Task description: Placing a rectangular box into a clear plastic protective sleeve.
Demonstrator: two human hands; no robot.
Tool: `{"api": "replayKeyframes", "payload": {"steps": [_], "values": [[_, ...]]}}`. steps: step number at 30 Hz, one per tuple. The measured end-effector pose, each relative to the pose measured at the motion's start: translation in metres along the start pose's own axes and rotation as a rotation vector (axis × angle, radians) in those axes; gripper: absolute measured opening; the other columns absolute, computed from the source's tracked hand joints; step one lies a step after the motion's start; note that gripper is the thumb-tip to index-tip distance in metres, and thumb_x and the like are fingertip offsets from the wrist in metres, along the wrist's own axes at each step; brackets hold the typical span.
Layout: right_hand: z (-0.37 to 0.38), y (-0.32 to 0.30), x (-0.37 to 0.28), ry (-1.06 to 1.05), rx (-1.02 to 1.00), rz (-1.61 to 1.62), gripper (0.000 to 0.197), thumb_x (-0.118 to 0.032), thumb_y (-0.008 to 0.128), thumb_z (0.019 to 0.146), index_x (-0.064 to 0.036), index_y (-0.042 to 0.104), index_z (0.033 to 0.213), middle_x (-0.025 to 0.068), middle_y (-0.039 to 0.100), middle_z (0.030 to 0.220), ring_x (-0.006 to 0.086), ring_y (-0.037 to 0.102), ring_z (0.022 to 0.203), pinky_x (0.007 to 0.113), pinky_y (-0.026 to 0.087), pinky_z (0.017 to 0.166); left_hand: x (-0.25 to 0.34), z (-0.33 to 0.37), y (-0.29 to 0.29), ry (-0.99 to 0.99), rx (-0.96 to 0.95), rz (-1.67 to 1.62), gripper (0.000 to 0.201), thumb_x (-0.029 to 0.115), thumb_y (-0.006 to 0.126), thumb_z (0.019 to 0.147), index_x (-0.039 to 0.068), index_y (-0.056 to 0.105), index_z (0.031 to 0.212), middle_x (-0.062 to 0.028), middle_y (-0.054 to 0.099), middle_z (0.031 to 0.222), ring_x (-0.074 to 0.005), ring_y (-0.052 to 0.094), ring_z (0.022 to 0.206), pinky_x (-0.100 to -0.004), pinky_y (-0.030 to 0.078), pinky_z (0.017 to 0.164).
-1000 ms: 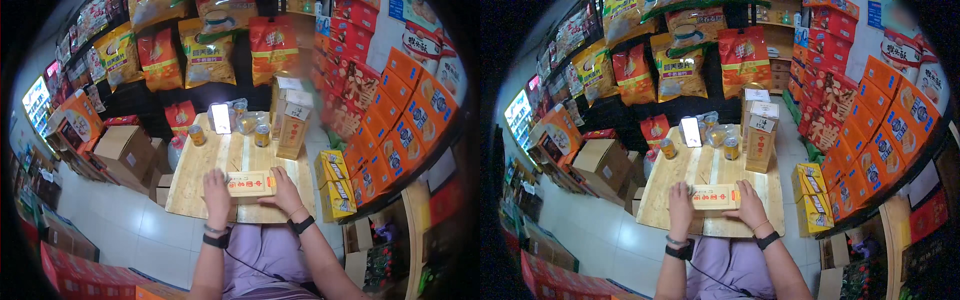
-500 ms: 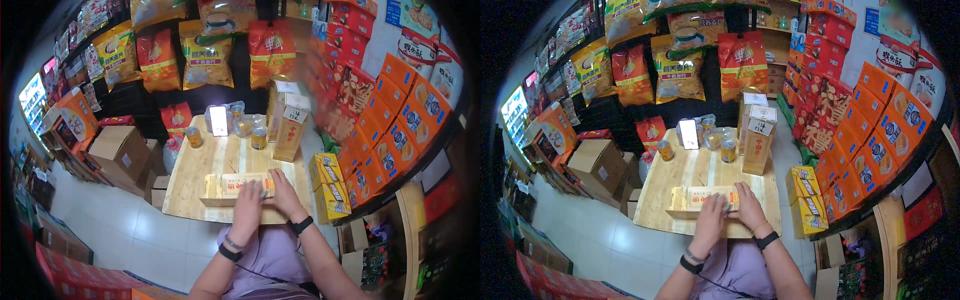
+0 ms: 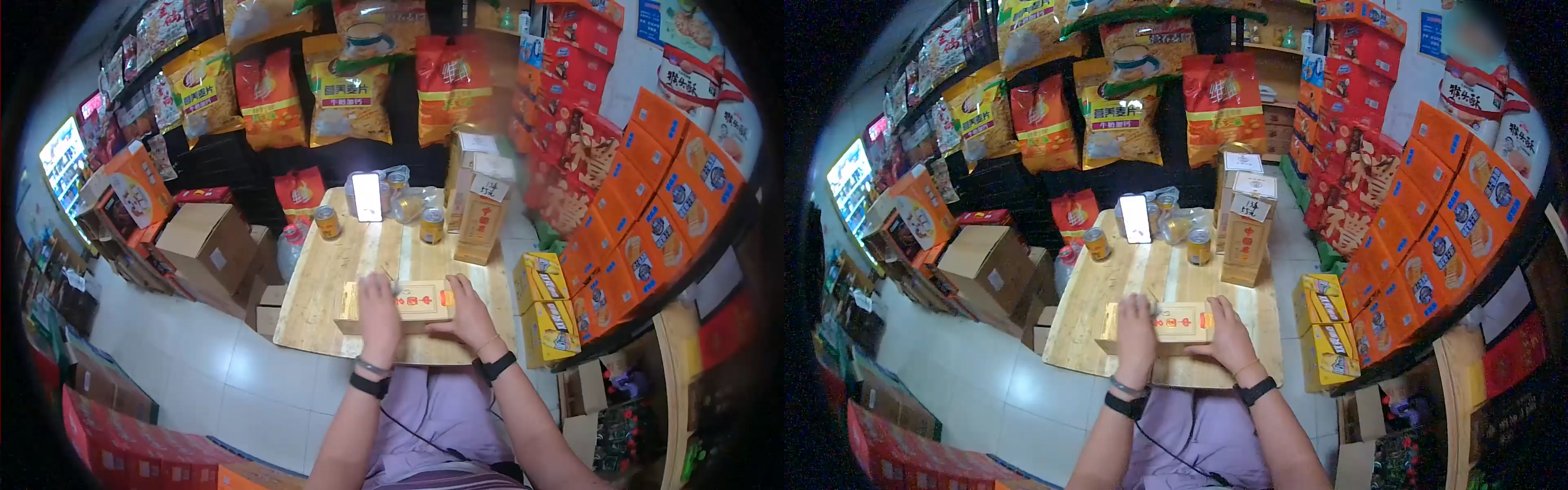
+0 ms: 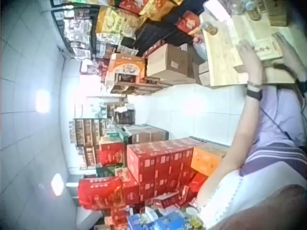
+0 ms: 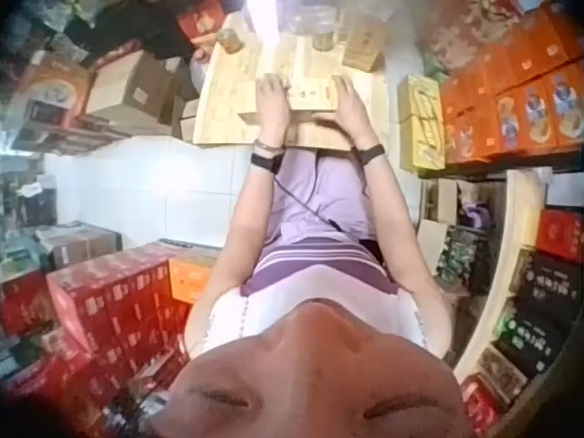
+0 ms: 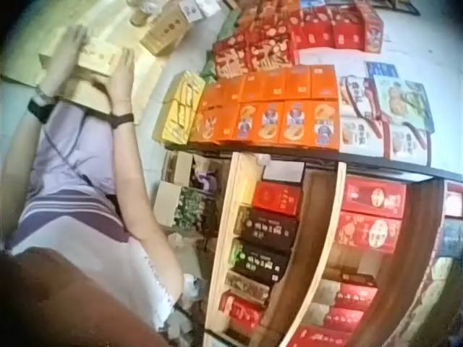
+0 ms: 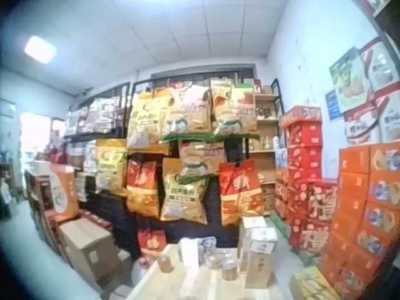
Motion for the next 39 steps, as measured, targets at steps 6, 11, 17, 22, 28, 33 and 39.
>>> {"api": "replayKeyframes", "payload": {"steps": [6,11,17,22,28,33,39], "values": [[-0.001,0.006,0.016,0.007,-0.009,-0.004,0.103,-0.029,0.091,0.059,-0.0002,0.039,0.142,0.0231,0.04,0.145,0.0399,0.047,0.13,0.042,0.043,0.108,0.073,-0.01,0.006,0.172,-0.071,-0.167,0.046,0.004,0.055,0.087,-0.005,0.05,0.132,-0.0241,0.052,0.132,-0.0452,0.045,0.128,-0.0472,0.039,0.11],[-0.002,0.007,0.01,-0.009,-0.03,-0.022,0.104,-0.033,0.091,0.06,0.0004,0.038,0.142,0.0237,0.04,0.146,0.0402,0.046,0.131,0.042,0.042,0.109,0.061,-0.028,-0.023,0.173,-0.108,-0.307,0.045,0.0,0.059,0.086,-0.003,0.051,0.13,-0.025,0.051,0.131,-0.0457,0.048,0.123,-0.05,0.04,0.108],[-0.004,-0.006,0.008,0.006,-0.027,-0.021,0.11,-0.05,0.089,0.061,0.0002,0.037,0.144,0.0238,0.039,0.147,0.0412,0.046,0.131,0.043,0.042,0.109,0.0,-0.034,-0.059,-0.015,-0.12,-0.301,0.045,-0.001,0.057,0.087,-0.003,0.05,0.132,-0.025,0.05,0.134,-0.0437,0.047,0.125,-0.0489,0.04,0.108],[-0.001,-0.003,0.0,-0.013,-0.01,-0.033,0.107,-0.046,0.09,0.06,0.0029,0.039,0.14,0.0233,0.04,0.145,0.0406,0.048,0.128,0.041,0.043,0.107,-0.04,-0.023,-0.043,-0.029,-0.012,-0.055,0.045,-0.001,0.057,0.087,-0.004,0.05,0.131,-0.0257,0.05,0.135,-0.0464,0.045,0.126,-0.0503,0.038,0.109],[-0.002,-0.003,0.004,0.018,-0.014,-0.036,0.107,-0.045,0.09,0.06,0.0024,0.038,0.141,0.0228,0.04,0.145,0.0405,0.049,0.127,0.042,0.044,0.106,0.007,0.002,0.0,0.043,-0.015,-0.064,0.044,0.005,0.055,0.089,-0.005,0.049,0.132,-0.0251,0.05,0.135,-0.048,0.042,0.129,-0.0497,0.039,0.11],[-0.001,0.005,0.012,-0.003,-0.004,-0.023,0.103,-0.035,0.091,0.06,-0.0023,0.038,0.142,0.0217,0.04,0.146,0.0405,0.048,0.127,0.042,0.044,0.106,0.065,-0.008,0.004,0.168,-0.092,-0.2,0.045,0.006,0.056,0.089,-0.004,0.049,0.132,-0.0242,0.05,0.135,-0.0463,0.044,0.128,-0.0486,0.039,0.11],[-0.003,0.005,0.012,-0.019,-0.011,-0.051,0.1,-0.027,0.09,0.061,-0.0007,0.039,0.142,0.0219,0.039,0.146,0.0404,0.047,0.128,0.042,0.044,0.107,0.065,-0.027,-0.017,0.191,-0.157,-0.378,0.045,0.003,0.057,0.089,-0.001,0.051,0.134,-0.0237,0.05,0.134,-0.0469,0.046,0.126,-0.0488,0.04,0.108]]}}
Point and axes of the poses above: each hand's wrist, its own z-axis towards the middle knuckle, its own y-axis out of the palm, x = y × z, the point moved 6 cm from there along z, towards the middle knuckle
